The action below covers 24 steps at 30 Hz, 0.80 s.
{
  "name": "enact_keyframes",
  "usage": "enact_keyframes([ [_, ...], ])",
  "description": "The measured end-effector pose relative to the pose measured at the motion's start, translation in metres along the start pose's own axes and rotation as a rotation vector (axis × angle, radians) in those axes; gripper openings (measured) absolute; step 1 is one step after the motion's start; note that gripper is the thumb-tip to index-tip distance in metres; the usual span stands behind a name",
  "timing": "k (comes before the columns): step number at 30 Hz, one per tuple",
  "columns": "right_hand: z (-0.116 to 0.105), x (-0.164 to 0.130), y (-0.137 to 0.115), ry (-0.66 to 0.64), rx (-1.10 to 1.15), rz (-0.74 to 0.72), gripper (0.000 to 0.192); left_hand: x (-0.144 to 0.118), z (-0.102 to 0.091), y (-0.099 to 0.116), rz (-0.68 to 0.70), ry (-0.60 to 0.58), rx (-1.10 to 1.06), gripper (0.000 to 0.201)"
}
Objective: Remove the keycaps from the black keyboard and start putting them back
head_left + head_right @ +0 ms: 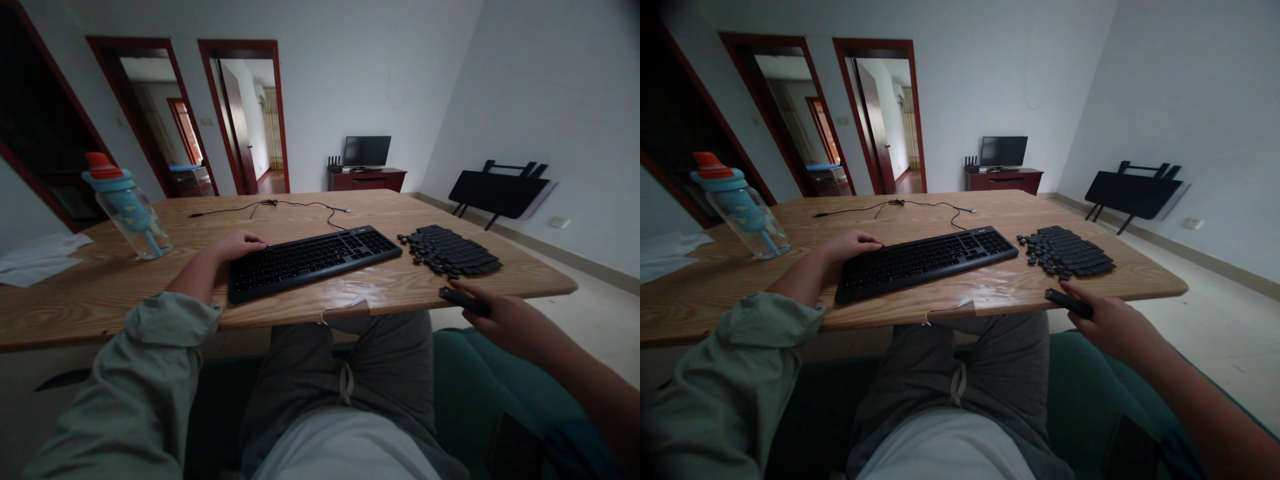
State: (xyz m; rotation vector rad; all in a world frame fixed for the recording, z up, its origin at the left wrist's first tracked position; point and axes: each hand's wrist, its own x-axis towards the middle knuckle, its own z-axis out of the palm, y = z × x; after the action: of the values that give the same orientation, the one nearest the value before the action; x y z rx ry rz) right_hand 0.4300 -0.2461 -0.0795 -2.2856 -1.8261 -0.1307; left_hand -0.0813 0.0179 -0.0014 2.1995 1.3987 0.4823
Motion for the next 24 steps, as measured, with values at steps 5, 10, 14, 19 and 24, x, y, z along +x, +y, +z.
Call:
enact_keyframes([
  [5,-0.008,0.008,0.001,-0.065,0.061,-0.003,0.061,0.003,0.001,-0.006,0.024,-0.013,-0.017,0.05],
  [10,-0.017,0.006,-0.004,-0.069,-0.017,-0.012,0.058,0.002,0.0,-0.005,0.018,-0.016,-0.016,0.049],
  [14,-0.021,0.0,-0.008,-0.006,-0.029,-0.034,0.058,0.0,-0.001,-0.003,0.011,-0.014,-0.006,0.05],
  [19,-0.02,0.001,-0.009,0.004,-0.058,0.014,0.059,0.001,0.0,-0.004,0.015,-0.024,-0.012,0.051],
  [24,-0.043,0.018,-0.039,0.107,0.199,-0.145,0.047,0.001,0.0,-0.004,-0.019,-0.023,-0.032,0.055],
])
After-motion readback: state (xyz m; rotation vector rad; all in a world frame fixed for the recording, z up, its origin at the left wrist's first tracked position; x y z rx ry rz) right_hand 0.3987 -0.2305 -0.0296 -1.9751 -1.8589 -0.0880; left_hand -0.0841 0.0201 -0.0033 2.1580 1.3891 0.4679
